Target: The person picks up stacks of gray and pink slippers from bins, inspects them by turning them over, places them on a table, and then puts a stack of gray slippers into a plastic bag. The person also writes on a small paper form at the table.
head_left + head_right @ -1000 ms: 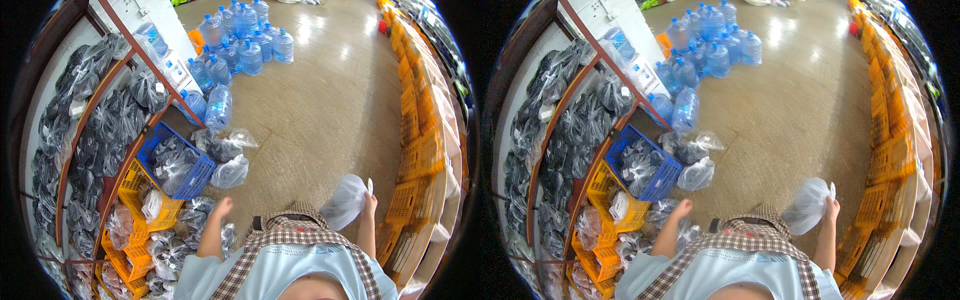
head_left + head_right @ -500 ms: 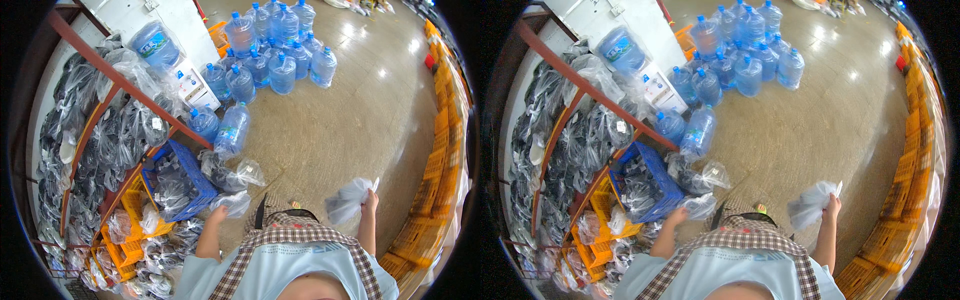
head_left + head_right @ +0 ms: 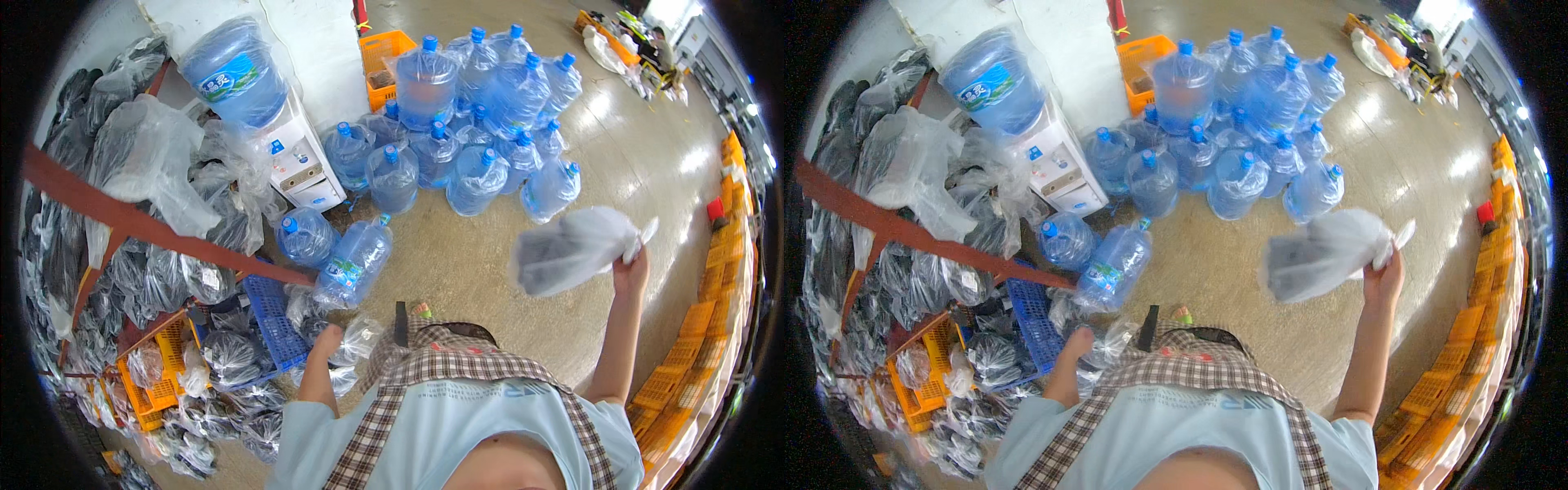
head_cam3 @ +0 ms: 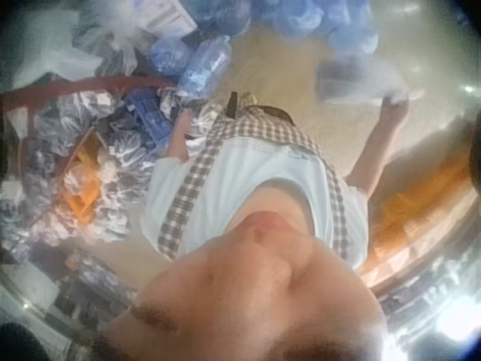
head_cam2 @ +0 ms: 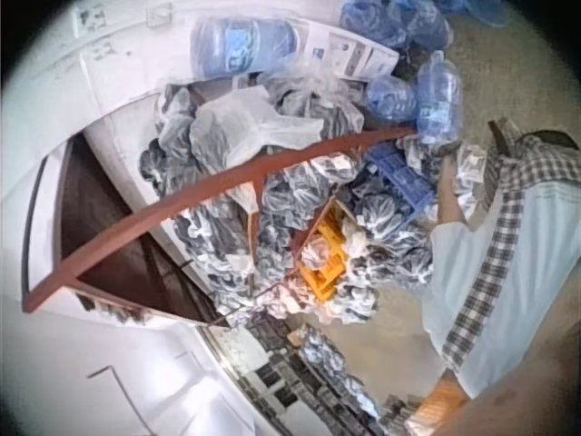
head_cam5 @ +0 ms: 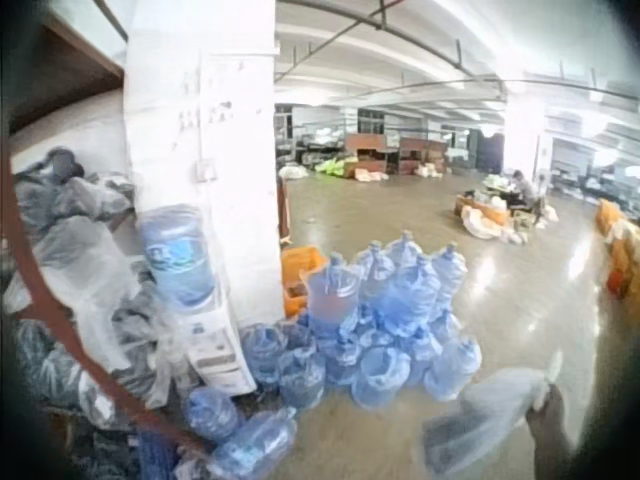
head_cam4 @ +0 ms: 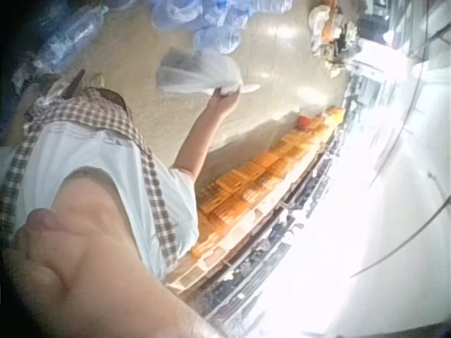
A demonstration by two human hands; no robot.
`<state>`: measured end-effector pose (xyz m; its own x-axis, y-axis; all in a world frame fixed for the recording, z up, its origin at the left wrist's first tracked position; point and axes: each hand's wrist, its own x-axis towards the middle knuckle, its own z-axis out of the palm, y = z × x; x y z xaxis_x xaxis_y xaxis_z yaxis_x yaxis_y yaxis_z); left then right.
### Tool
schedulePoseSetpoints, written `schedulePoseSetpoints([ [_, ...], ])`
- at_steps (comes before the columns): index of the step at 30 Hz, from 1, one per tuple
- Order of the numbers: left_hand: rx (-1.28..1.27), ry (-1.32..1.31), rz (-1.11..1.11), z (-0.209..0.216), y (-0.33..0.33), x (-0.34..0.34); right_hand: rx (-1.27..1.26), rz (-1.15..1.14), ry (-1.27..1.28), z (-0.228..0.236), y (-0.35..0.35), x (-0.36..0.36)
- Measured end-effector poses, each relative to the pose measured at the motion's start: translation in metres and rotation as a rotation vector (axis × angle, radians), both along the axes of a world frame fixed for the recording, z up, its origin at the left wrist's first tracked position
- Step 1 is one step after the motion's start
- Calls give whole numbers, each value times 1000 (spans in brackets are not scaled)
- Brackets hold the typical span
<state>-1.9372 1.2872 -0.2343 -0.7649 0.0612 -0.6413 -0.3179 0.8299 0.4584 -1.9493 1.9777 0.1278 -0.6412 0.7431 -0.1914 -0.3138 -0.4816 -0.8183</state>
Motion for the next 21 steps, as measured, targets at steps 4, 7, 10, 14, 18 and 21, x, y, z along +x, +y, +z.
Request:
schedulePoseSetpoints([
  [4, 226, 218, 26, 97, 84, -116, 42, 234, 121, 66, 21, -181],
  [7, 406, 372, 115, 116, 126, -172, 72, 296, 160, 107, 18, -327],
  [10, 203, 340, 239, 87, 133, -179, 126, 311, 273, 139, 9, -465],
  [14, 404, 99, 752, 35, 146, -147, 132, 434, 410, 175, 7, -645],
  [18, 838, -209, 1325, 40, 190, -135, 151, 549, 547, 182, 8, -823],
  [21, 452, -29, 1031, 69, 248, -159, 151, 579, 449, 154, -1, -936],
])
